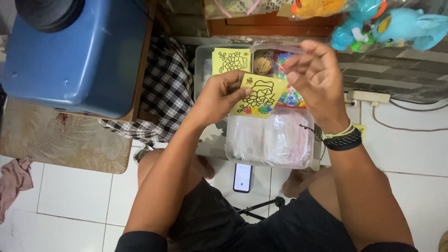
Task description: The person places cartoon-themed stickers and colored bands into small plastic bags, sealing each bag by hand.
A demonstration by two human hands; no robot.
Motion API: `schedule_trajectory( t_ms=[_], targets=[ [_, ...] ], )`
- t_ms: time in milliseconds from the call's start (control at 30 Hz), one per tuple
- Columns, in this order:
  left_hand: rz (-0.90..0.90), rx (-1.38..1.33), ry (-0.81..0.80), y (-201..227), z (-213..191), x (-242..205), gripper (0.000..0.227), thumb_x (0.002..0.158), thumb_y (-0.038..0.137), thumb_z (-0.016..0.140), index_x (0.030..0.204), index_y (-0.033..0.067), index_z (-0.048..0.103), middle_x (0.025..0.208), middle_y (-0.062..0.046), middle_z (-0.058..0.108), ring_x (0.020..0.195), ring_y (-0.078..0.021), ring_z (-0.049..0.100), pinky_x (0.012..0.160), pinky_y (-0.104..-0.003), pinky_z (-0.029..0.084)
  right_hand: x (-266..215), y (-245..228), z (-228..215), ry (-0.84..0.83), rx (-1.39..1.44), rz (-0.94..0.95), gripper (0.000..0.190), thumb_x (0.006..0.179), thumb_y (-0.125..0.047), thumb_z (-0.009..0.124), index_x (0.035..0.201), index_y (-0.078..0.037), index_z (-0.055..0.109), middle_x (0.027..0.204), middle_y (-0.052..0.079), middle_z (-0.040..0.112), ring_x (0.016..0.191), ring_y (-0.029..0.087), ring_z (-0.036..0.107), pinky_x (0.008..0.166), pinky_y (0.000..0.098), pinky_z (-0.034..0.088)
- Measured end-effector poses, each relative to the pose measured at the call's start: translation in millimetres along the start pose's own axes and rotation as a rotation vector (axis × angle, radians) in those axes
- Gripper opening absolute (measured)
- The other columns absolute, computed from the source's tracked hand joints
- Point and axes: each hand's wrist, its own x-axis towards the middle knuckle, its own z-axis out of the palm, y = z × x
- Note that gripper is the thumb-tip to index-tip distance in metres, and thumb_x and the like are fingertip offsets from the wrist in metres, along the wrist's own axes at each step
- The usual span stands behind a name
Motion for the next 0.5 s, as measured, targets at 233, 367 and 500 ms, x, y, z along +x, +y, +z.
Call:
schedule_trajectory(
  t_ms=[233, 367, 500],
  targets=[
    [0.046, -0.063, 0.031, 11, 10, -1, 0.022, 0.096, 0.003, 0.070, 0.119, 0.0051, 0.072, 0.068, 0.000, 0.060, 0.067, -0.0082, 0.044, 0.068, -0.024, 0.044, -6, 11, -1, 0.080, -0.112, 0.112, 0.013, 0.105, -0.007, 0.072, 0.106, 0.005, 0.068, 0.086, 0.011, 0.066, 0.079, 0.009, 0.063, 0.075, 0.0217, 0.051],
    [0.069, -0.077, 0.173, -11, 20, 9, 0.018, 0.096, 0.015, 0.077, 0.114, 0.0106, 0.077, 0.061, 0.001, 0.056, 0.062, -0.0027, 0.045, 0.061, -0.020, 0.042, -6, 11, -1, 0.104, -0.109, 0.118, 0.011, 0.104, -0.006, 0.074, 0.102, 0.003, 0.069, 0.087, 0.011, 0.067, 0.076, 0.009, 0.065, 0.074, 0.0210, 0.052],
    [0.027, -0.117, 0.236, -13, 25, 15, 0.012, 0.097, 0.018, 0.074, 0.106, 0.0106, 0.078, 0.061, 0.004, 0.057, 0.063, 0.0002, 0.043, 0.059, -0.018, 0.038, -4, 20, -4, 0.093, -0.115, 0.113, 0.012, 0.103, -0.006, 0.075, 0.102, 0.004, 0.070, 0.091, 0.014, 0.068, 0.079, 0.010, 0.067, 0.076, 0.0231, 0.056]
  ],
)
